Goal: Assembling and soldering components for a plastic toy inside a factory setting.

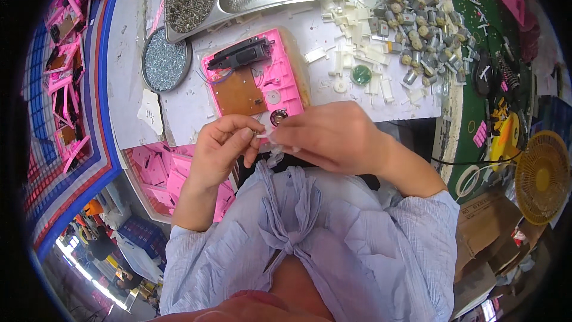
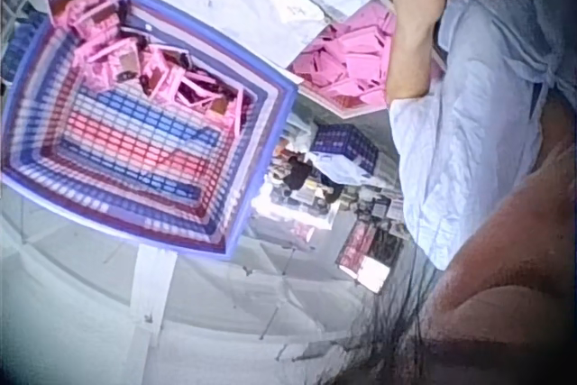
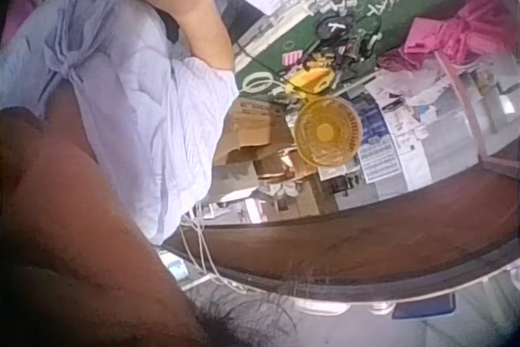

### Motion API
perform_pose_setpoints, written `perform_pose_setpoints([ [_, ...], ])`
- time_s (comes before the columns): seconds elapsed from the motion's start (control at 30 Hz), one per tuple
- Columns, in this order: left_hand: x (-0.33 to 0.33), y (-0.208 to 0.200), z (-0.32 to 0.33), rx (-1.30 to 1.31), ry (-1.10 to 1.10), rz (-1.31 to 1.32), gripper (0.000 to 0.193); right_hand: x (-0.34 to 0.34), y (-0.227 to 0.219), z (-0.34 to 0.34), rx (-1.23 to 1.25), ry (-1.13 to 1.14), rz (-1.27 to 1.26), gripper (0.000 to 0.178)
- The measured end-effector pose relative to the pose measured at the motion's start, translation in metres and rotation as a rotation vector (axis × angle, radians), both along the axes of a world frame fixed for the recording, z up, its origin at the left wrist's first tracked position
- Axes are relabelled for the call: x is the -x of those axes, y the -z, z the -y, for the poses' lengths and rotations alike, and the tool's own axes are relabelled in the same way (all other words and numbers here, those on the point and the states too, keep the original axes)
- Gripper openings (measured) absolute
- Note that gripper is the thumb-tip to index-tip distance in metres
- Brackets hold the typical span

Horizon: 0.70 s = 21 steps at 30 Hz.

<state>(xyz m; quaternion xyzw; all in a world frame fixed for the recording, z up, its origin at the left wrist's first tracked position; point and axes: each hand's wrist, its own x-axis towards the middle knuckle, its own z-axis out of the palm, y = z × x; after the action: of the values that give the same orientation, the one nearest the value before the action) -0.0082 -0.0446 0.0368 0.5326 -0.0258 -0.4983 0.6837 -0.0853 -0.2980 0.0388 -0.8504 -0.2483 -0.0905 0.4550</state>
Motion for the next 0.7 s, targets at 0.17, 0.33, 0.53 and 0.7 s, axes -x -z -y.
perform_pose_setpoints([
  [0.17,0.005,-0.002,0.008,0.0,0.053,-0.029,0.023,0.003,0.008,-0.002,-0.073,0.014,0.039,0.033],
  [0.33,-0.015,-0.028,0.024,-0.218,0.164,0.214,0.021,0.011,0.016,0.009,-0.219,0.068,-0.208,0.034],
  [0.53,-0.045,0.002,0.062,-0.723,0.256,1.477,0.018,0.026,0.016,0.017,-0.988,0.261,-0.584,0.027],
  [0.7,-0.042,0.007,0.068,-0.781,0.223,1.508,0.021,0.032,0.021,0.023,-0.963,0.26,-0.568,0.027],
])
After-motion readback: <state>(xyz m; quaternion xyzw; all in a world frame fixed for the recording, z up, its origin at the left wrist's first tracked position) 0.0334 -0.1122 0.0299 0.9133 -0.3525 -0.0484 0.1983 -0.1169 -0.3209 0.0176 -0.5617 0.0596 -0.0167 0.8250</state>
